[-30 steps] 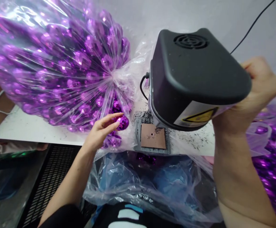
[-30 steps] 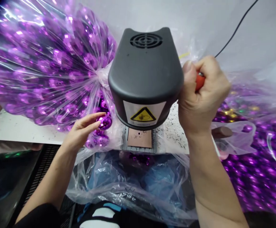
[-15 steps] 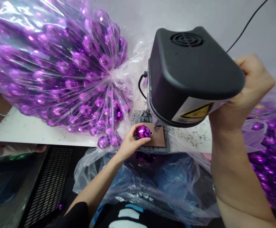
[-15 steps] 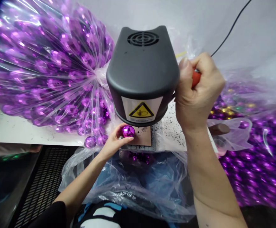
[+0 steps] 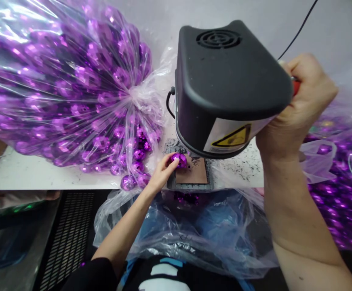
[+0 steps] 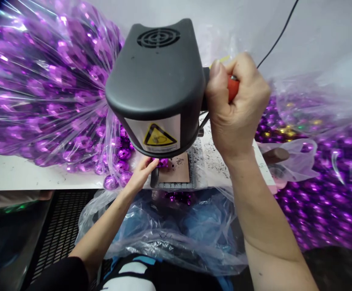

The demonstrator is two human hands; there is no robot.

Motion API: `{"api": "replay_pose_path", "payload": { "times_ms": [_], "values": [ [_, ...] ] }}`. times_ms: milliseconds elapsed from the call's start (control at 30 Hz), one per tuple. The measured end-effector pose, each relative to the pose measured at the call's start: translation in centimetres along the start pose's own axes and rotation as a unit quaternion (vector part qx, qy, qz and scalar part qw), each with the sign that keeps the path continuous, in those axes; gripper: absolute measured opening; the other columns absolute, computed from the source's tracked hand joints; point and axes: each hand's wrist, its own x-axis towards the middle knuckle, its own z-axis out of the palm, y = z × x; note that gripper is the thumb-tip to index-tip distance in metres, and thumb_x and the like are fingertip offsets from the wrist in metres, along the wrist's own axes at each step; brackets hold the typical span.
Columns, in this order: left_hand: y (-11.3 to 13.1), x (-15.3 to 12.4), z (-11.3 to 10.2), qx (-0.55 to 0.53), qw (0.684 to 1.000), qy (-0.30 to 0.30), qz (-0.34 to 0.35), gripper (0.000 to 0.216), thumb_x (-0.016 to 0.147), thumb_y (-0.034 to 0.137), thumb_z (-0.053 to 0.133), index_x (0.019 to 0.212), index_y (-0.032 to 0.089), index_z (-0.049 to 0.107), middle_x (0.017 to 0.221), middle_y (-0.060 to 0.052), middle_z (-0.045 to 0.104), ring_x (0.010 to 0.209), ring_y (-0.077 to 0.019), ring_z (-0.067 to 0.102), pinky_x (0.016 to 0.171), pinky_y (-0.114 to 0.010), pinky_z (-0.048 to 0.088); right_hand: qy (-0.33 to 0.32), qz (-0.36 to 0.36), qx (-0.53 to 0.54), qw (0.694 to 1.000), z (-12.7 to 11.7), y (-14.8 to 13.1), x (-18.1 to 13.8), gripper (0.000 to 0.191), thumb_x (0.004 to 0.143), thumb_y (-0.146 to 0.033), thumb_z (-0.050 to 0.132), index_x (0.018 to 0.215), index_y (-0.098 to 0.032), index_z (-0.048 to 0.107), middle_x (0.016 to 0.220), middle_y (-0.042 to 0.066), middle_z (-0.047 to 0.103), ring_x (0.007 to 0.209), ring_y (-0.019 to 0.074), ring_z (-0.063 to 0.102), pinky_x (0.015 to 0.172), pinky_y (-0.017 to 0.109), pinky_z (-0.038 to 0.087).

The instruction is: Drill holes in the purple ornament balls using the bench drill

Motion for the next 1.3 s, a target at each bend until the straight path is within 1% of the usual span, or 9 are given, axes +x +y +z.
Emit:
{"api": "replay_pose_path", "payload": {
  "times_ms": [167, 400, 533, 633, 767, 900, 1067, 1200, 1300],
  "values": [
    [0.1, -0.1, 1.2, 0.135, 0.989, 0.000, 0.061, 0.039, 0.094, 0.047, 0.058, 0.121, 0.020, 0.063, 0.116, -0.007, 0.069, 0.108, -0.0226, 0.063, 0.099, -0.038, 0.048, -0.017, 0.013, 0.006, 1.000, -0.1, -0.4, -0.1, 0.036, 0.094, -0.030, 0.049, 0.068, -0.014, 0.030, 0.062, -0.005, 0.028, 0.060, -0.0006, 0.024, 0.059, 0.018, 0.018],
    [0.2, -0.2, 2.1, 0.281, 0.941, 0.006, 0.189, 0.039, 0.099, 0.046, 0.052, 0.125, 0.017, 0.057, 0.117, -0.011, 0.066, 0.110, -0.0234, 0.060, 0.099, -0.039, 0.045, -0.010, 0.019, 0.006, 1.000, 0.0, -0.4, -0.2, 0.035, 0.094, -0.027, 0.051, 0.068, -0.013, 0.033, 0.062, -0.007, 0.026, 0.059, -0.0016, 0.024, 0.059, 0.018, 0.018],
    [0.0, -0.4, 2.4, 0.333, 0.913, -0.010, 0.236, 0.044, 0.100, 0.046, 0.049, 0.131, 0.017, 0.054, 0.122, -0.013, 0.064, 0.116, -0.0248, 0.057, 0.101, -0.041, 0.042, -0.011, 0.029, -0.003, 1.000, -0.1, -0.6, -0.2, 0.035, 0.095, -0.029, 0.049, 0.068, -0.012, 0.035, 0.060, -0.007, 0.027, 0.059, -0.0019, 0.025, 0.060, 0.018, 0.018],
    [-0.2, -0.3, 2.4, 0.340, 0.904, -0.019, 0.260, 0.044, 0.100, 0.045, 0.048, 0.133, 0.016, 0.053, 0.126, -0.014, 0.062, 0.119, -0.0249, 0.055, 0.105, -0.042, 0.040, -0.012, 0.030, -0.006, 0.999, -0.1, -0.8, -0.2, 0.035, 0.095, -0.030, 0.048, 0.068, -0.012, 0.034, 0.059, -0.007, 0.026, 0.060, -0.0020, 0.025, 0.061, 0.018, 0.017],
    [-0.1, -0.1, 2.1, 0.332, 0.910, -0.031, 0.246, 0.040, 0.100, 0.043, 0.049, 0.131, 0.017, 0.054, 0.125, -0.013, 0.063, 0.118, -0.0245, 0.056, 0.106, -0.043, 0.040, -0.006, 0.025, -0.010, 1.000, -0.1, -0.9, -0.2, 0.035, 0.095, -0.030, 0.047, 0.067, -0.013, 0.033, 0.062, -0.006, 0.026, 0.061, -0.0017, 0.025, 0.062, 0.018, 0.018],
    [1.0, -0.1, 1.9, 0.342, 0.911, -0.070, 0.220, 0.036, 0.094, 0.041, 0.059, 0.123, 0.019, 0.058, 0.122, -0.012, 0.063, 0.116, -0.0270, 0.056, 0.105, -0.045, 0.042, 0.003, 0.027, 0.007, 1.000, 0.0, -0.8, -0.2, 0.033, 0.093, -0.029, 0.049, 0.068, -0.014, 0.035, 0.061, -0.005, 0.026, 0.060, -0.0005, 0.025, 0.061, 0.020, 0.019],
    [2.0, -0.2, 2.8, 0.325, 0.926, -0.091, 0.170, 0.029, 0.092, 0.036, 0.061, 0.115, 0.019, 0.058, 0.118, -0.011, 0.064, 0.112, -0.0264, 0.058, 0.103, -0.045, 0.045, -0.005, 0.036, 0.024, 0.999, -0.1, -1.0, -0.2, 0.033, 0.093, -0.032, 0.049, 0.068, -0.015, 0.034, 0.060, -0.005, 0.025, 0.060, 0.0006, 0.023, 0.060, 0.021, 0.015],
    [0.9, 0.0, 4.3, 0.308, 0.942, -0.035, 0.128, 0.026, 0.092, 0.040, 0.062, 0.109, 0.020, 0.058, 0.107, -0.008, 0.066, 0.109, -0.0261, 0.059, 0.111, -0.051, 0.037, -0.002, 0.033, 0.008, 0.999, -0.1, -1.1, -0.3, 0.032, 0.093, -0.030, 0.048, 0.069, -0.015, 0.033, 0.059, -0.005, 0.023, 0.059, 0.0003, 0.022, 0.061, 0.020, 0.016],
    [-0.3, 0.1, 5.1, 0.304, 0.945, 0.007, 0.123, 0.024, 0.088, 0.039, 0.065, 0.102, 0.021, 0.060, 0.105, -0.007, 0.067, 0.110, -0.0268, 0.058, 0.114, -0.053, 0.033, -0.005, 0.016, -0.003, 1.000, -0.2, -1.0, -0.3, 0.032, 0.094, -0.030, 0.047, 0.070, -0.015, 0.033, 0.060, -0.005, 0.022, 0.060, 0.0004, 0.023, 0.061, 0.020, 0.017]
  ]
}}
